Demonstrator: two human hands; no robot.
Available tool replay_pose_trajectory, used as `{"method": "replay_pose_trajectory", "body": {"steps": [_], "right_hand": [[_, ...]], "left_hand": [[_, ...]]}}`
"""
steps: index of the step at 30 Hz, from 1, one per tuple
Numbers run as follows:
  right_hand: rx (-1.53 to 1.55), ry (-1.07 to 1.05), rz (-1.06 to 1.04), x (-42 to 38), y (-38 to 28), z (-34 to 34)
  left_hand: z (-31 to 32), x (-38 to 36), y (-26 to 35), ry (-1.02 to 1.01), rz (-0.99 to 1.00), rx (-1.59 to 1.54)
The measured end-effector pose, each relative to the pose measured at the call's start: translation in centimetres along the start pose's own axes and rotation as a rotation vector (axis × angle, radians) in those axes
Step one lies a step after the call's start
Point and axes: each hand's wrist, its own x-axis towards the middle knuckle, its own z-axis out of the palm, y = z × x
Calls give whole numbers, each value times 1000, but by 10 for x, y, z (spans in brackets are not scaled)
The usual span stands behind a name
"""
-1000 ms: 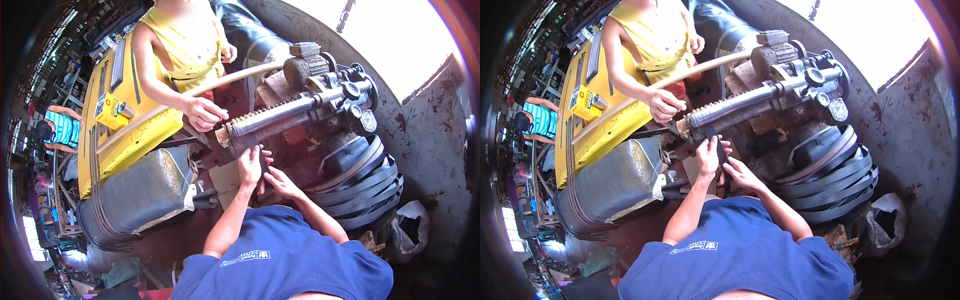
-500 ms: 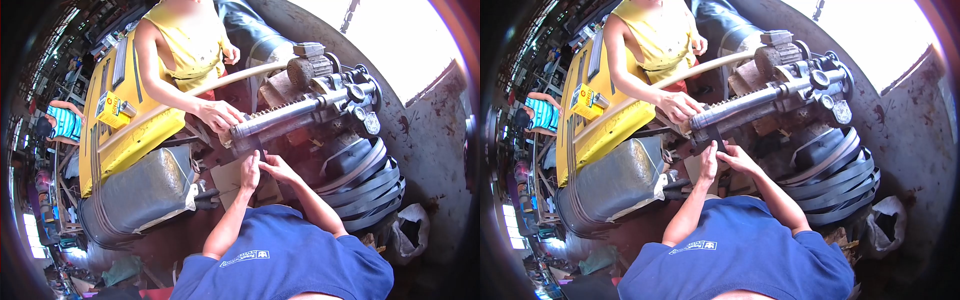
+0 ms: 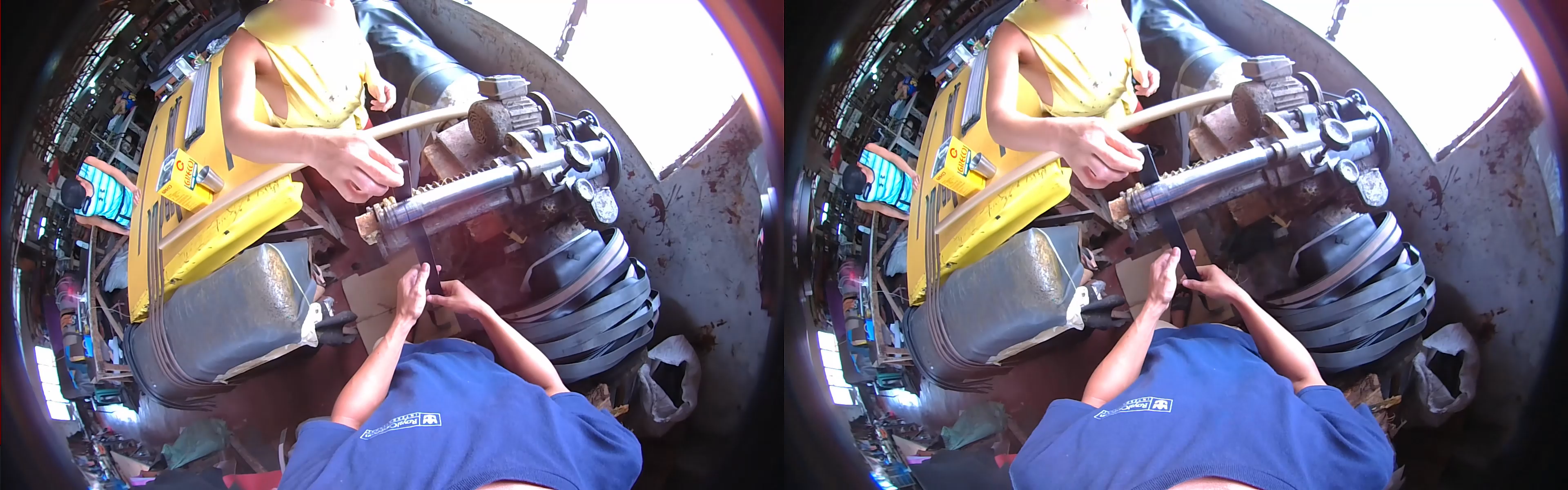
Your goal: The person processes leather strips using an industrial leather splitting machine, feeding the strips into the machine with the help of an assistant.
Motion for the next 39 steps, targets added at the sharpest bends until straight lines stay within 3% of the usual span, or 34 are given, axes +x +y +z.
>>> {"method": "replay_pose_trajectory", "body": {"steps": [7, 10, 13, 16, 18, 23, 24, 27, 31, 34, 36, 38, 39], "right_hand": [[-54, -16, 63, -6, 3, 1], [-140, 31, 34, -19, -44, 5], [-78, -6, 43, -14, -49, 3], [63, -56, -168, -12, -60, 4], [166, -39, -173, -14, -79, 7], [105, 9, -113, -9, -116, 4], [207, 18, 15, -19, -144, 7], [395, 22, -40, 0, -133, 1], [191, 118, -161, 10, -118, -7], [345, 146, -84, 7, -82, -5], [194, 123, 43, -13, -75, -1], [48, 102, 78, -24, -46, 3], [222, 98, 11, -30, -36, 12]], "left_hand": [[7, -6, -13, 9, -6, -127], [4, -3, -28, -3, 24, -86], [-7, 2, -47, 33, -43, -57], [-6, -7, -29, -13, -81, -285], [-8, -9, -37, -11, -131, -246], [2, -13, -63, 44, -51, -283], [0, -14, -71, -32, -4, -290], [-7, -19, -78, -205, 20, -209], [-7, -33, -58, -308, 35, -224], [-11, -34, -61, -226, 64, -83], [-11, -34, -52, -213, 114, -117], [5, -47, 27, -202, 150, -246], [5, -43, 21, -183, 88, -359]]}}
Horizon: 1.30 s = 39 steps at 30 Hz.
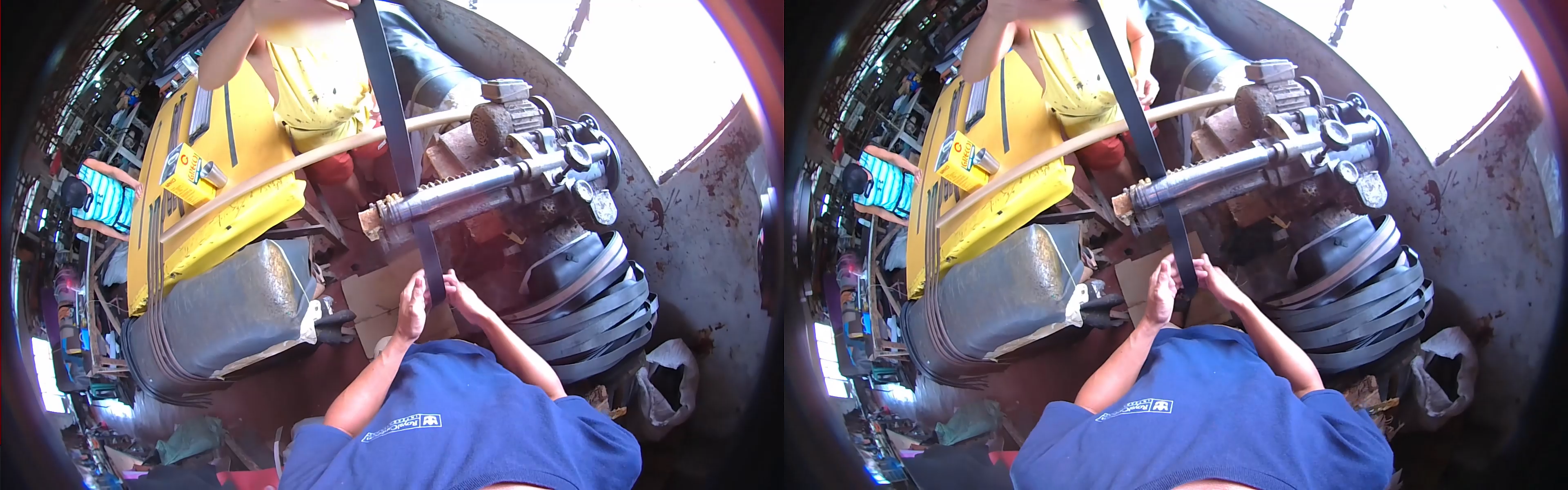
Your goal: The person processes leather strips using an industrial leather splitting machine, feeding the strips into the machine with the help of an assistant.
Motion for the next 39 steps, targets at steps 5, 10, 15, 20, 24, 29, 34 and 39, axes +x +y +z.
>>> {"method": "replay_pose_trajectory", "body": {"steps": [5, 10, 15, 20, 24, 29, 34, 39], "right_hand": [[-215, -72, -39, -30, 25, -1], [5, -17, -139, -42, -10, 18], [86, -45, -193, -35, -60, 23], [150, -72, -177, -15, -91, 28], [133, -49, -214, -5, -111, 27], [71, 7, -234, 15, -100, 21], [-10, 150, 84, 6, -75, 14], [-124, 197, -175, 0, -29, -6]], "left_hand": [[11, 21, 35, -12, -10, -57], [3, 35, 26, 24, 1, -20], [-22, 24, -20, 16, -192, -100], [4, -9, -32, 87, -123, -60], [-22, -16, -56, -135, -80, 154], [-16, -16, -45, -68, -61, 163], [-24, -10, -35, 10, -32, 239], [-11, 12, 4, 17, 13, 343]]}}
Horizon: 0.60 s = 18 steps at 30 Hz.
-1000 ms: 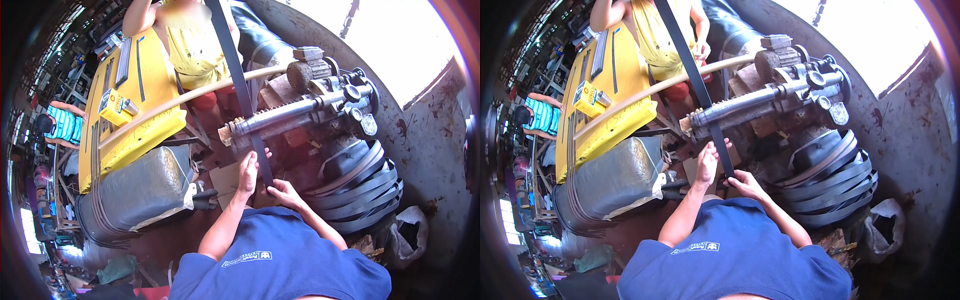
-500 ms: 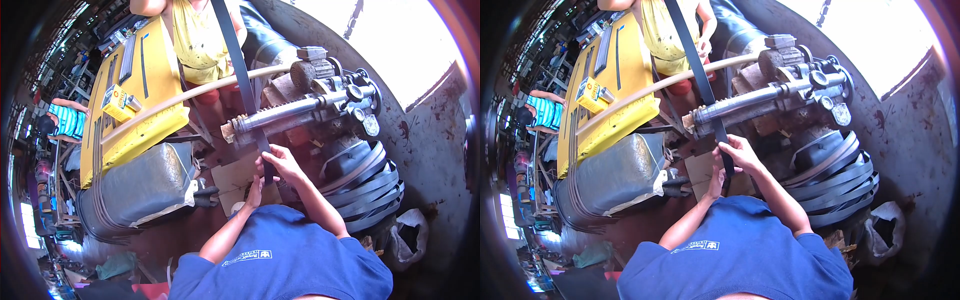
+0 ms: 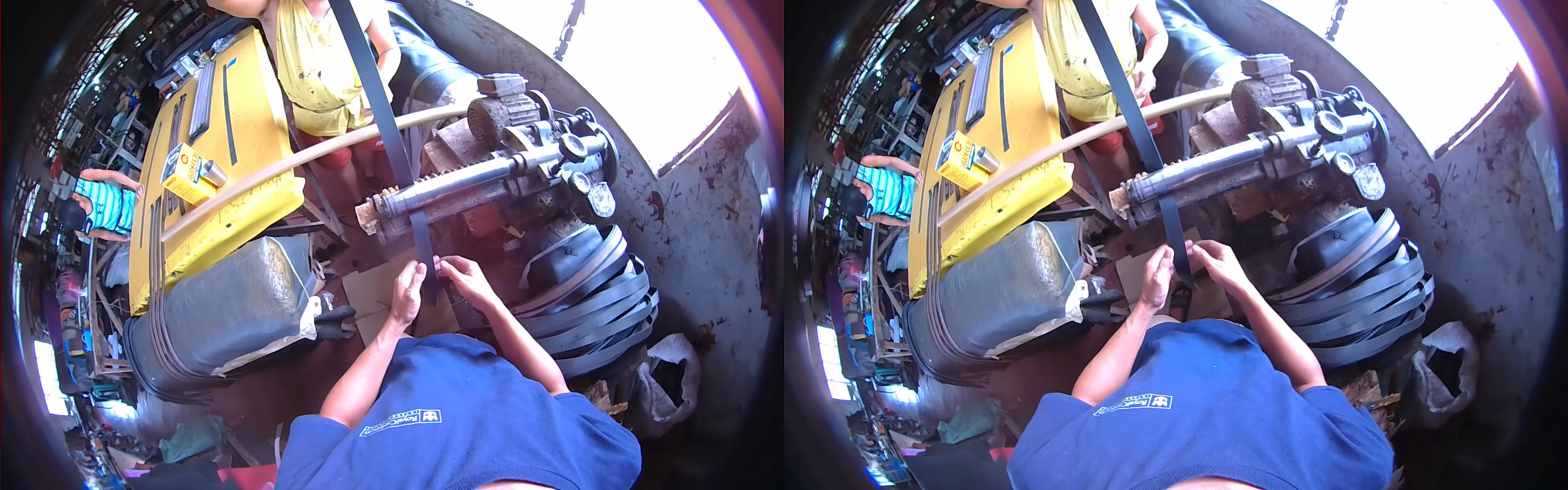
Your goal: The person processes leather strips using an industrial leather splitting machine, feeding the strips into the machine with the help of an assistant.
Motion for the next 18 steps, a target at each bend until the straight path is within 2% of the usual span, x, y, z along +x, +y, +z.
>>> {"method": "replay_pose_trajectory", "body": {"steps": [1, 3, 5, 12, 18], "right_hand": [[-21, 11, 11, -2, 2, -4], [-51, 13, 30, -5, 5, -11], [-70, -4, 50, -11, 2, -13], [-147, -35, 105, -12, 1, -2], [-196, -26, 113, -11, 7, -3]], "left_hand": [[-1, 5, 8, -30, -1, -15], [-1, 17, -11, 56, -14, -154], [5, 20, -4, 157, -78, -230], [-3, 26, 2, 156, 56, 22], [-10, 16, -17, 236, -12, -23]]}}
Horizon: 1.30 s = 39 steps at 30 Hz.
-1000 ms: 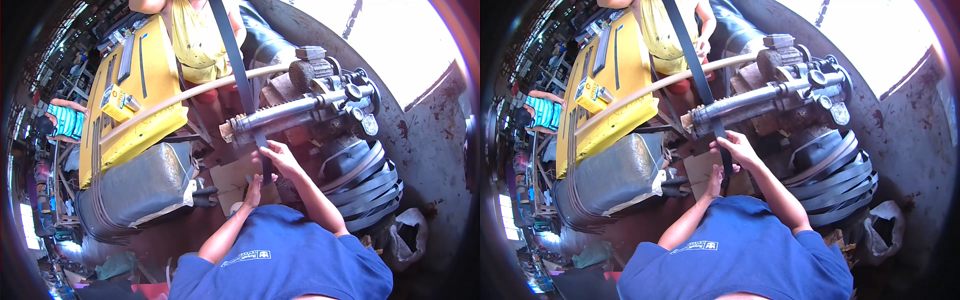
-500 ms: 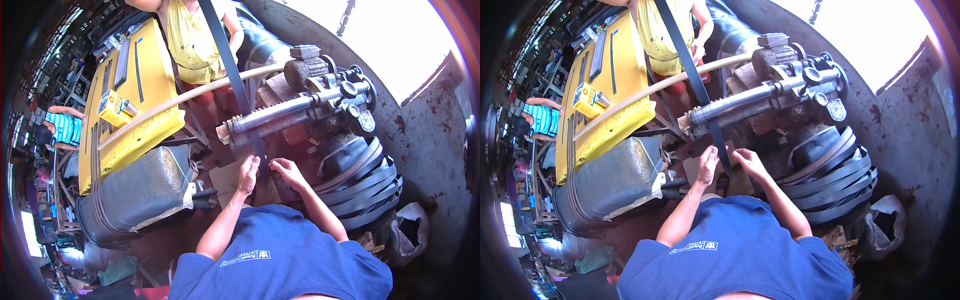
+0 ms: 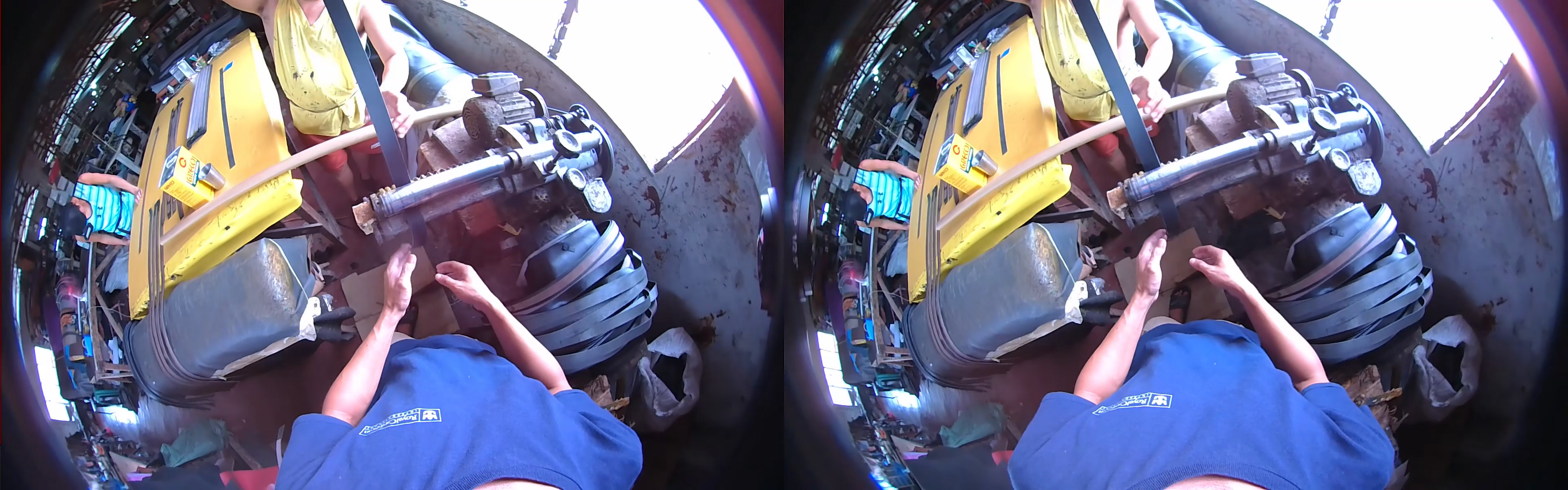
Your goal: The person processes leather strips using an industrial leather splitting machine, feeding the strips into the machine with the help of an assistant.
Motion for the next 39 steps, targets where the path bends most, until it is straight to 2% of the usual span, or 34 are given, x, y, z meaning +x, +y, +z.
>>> {"method": "replay_pose_trajectory", "body": {"steps": [6, 9, 12, 15, 18, 21, 24, 25, 30, 39], "right_hand": [[-57, 14, -13, 9, 7, -2], [-98, 57, -118, 21, 19, 0], [-242, 190, -236, 22, -1, 5], [-259, 155, -284, 32, -18, 7], [55, -61, -203, 33, -31, 7], [34, -183, -175, 46, -6, 6], [24, -205, -82, 35, -13, 7], [127, -240, -114, 33, -12, 8], [220, -306, -111, 22, -12, 10], [405, -408, -109, 2, -51, 4]], "left_hand": [[-4, -7, -8, 6, -17, 27], [-5, -10, -8, 5, -12, 19], [-6, -11, -15, 17, -20, -2], [-9, -12, -21, 27, -31, -16], [-13, -12, -28, 26, -20, 25], [-16, -15, -28, 42, -44, 32], [-18, -17, -30, 66, -82, -25], [-19, -19, -29, 64, -86, -28], [-18, -25, -28, 68, -140, -25], [-15, -32, -44, 38, -189, -22]]}}
